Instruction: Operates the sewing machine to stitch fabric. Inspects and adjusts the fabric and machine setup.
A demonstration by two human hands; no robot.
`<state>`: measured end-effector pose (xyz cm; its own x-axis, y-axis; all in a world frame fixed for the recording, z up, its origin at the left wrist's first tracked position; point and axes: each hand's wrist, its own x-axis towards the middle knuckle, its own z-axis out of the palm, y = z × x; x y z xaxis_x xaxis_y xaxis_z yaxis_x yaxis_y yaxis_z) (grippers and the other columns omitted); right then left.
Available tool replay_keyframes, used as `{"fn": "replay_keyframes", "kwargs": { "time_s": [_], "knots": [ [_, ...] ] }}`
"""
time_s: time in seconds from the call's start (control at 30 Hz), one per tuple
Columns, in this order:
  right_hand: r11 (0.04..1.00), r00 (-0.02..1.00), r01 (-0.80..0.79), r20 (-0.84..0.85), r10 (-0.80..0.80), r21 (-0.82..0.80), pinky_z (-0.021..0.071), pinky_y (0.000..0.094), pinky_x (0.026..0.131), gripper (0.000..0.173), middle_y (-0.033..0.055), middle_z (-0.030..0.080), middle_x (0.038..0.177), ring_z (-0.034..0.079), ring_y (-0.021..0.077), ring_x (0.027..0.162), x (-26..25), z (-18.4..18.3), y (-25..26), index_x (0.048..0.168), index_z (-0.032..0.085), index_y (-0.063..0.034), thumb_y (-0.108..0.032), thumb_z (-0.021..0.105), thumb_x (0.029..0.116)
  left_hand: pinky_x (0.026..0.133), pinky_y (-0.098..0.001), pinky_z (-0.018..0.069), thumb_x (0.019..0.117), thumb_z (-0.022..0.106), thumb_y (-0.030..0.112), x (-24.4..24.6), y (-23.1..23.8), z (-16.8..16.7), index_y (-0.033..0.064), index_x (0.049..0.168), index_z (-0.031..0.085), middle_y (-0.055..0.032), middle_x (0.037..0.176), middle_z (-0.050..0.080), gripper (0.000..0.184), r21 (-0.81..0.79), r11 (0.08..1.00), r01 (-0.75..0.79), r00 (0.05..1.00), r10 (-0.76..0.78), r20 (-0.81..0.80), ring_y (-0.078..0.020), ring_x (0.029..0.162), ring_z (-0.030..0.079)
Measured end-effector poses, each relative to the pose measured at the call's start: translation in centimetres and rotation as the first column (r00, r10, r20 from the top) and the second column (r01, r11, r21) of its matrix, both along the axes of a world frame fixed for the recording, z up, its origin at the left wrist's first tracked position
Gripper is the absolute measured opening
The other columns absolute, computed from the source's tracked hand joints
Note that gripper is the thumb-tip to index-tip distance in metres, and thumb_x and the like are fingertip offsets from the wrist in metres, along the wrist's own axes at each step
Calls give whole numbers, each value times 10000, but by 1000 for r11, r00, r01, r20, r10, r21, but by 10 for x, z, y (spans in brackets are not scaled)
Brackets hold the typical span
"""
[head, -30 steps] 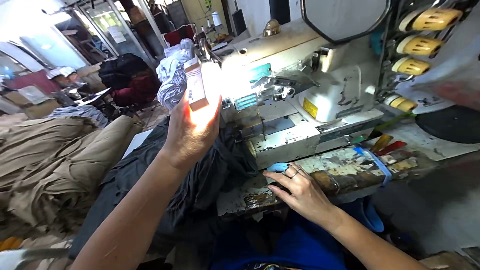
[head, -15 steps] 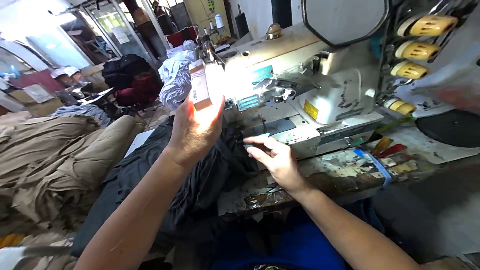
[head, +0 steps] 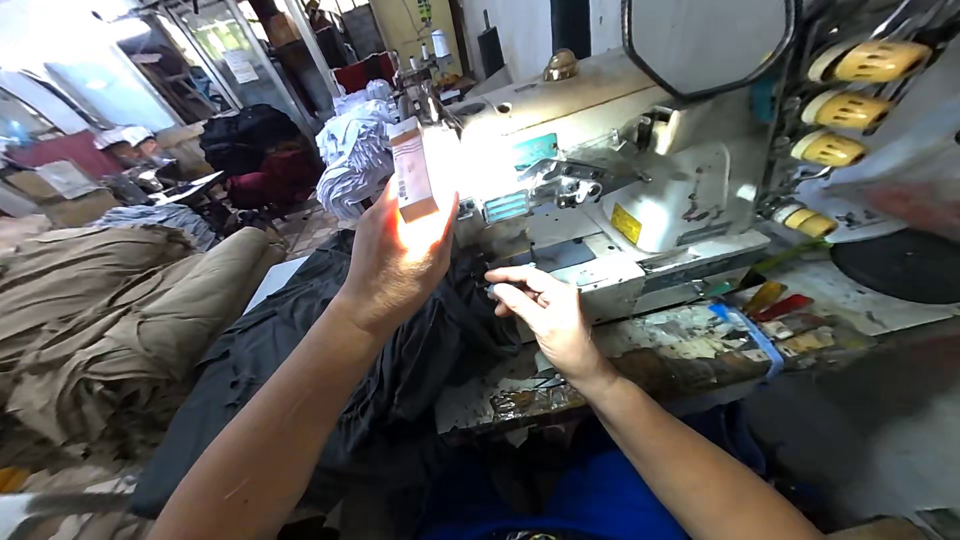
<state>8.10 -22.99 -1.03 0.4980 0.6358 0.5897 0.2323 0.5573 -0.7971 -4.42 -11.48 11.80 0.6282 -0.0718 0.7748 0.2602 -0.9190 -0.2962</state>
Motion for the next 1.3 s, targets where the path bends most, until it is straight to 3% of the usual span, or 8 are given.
{"fn": "replay_keyframes", "kwargs": {
  "time_s": [0.3,0.47,0.57,0.7,0.83,1.03,1.17,1.3],
  "knots": [
    [999,999,-34,-36,34,-14,593,193,699,179,8,725,969,675,38,727,-8,8,3,1134,731,-39,-68,627,991,862,-420,561,1023,560,139,0,0,2,-7,975,730,-229,1009,714,229,5,1000,11,1000,-11,-23,-329,979,705],
    [984,935,-179,-310,172,7,571,214,559,256,17,704,870,631,54,586,-11,24,20,1224,668,-9,-133,502,1074,796,-436,576,1011,568,103,3,-2,0,-13,974,740,-228,967,724,211,31,1000,-5,1000,5,-12,-345,938,720],
    [965,763,-256,-603,235,52,532,196,479,306,18,675,777,569,53,489,-19,41,25,1167,685,-18,-185,436,1102,814,-442,573,1010,567,107,4,-3,0,-5,980,729,-224,981,718,200,5,1000,-20,1000,20,-18,-342,955,713],
    [897,412,-422,-853,320,133,477,174,440,270,-33,581,699,499,35,458,-27,65,27,1071,660,-113,-297,463,1091,850,-446,571,1014,574,113,4,-3,0,-9,991,731,-228,1007,717,200,-4,1000,-6,1000,6,-15,-347,986,708],
    [848,288,-449,-852,436,282,466,151,446,233,-74,532,661,479,11,452,-31,69,31,1007,634,-174,-317,466,1084,871,-449,564,1007,579,97,3,-1,-1,-14,979,738,-218,992,724,196,19,1000,22,999,-21,-33,-350,999,706],
    [823,191,-425,-851,489,378,442,143,436,301,-83,484,592,458,13,430,-33,69,33,966,638,-170,-347,430,1091,890,-455,554,1025,554,124,3,0,-1,15,975,728,-211,1018,713,211,3,1000,0,998,0,-64,-353,1033,691],
    [839,242,-425,-850,468,341,428,136,434,266,-94,455,575,443,2,425,-32,65,28,976,628,-181,-362,465,1083,917,-453,549,1023,562,124,3,1,-2,16,970,738,-224,1042,717,214,5,1000,10,999,-10,-41,-367,1069,686],
    [822,195,-413,-844,499,391,443,135,442,268,-76,487,617,459,9,439,-34,67,29,1026,626,-143,-321,438,1095,914,-457,545,1024,559,139,3,1,-2,26,989,737,-223,1070,708,214,-27,1000,-9,998,8,-56,-358,1074,681]
  ]
}}
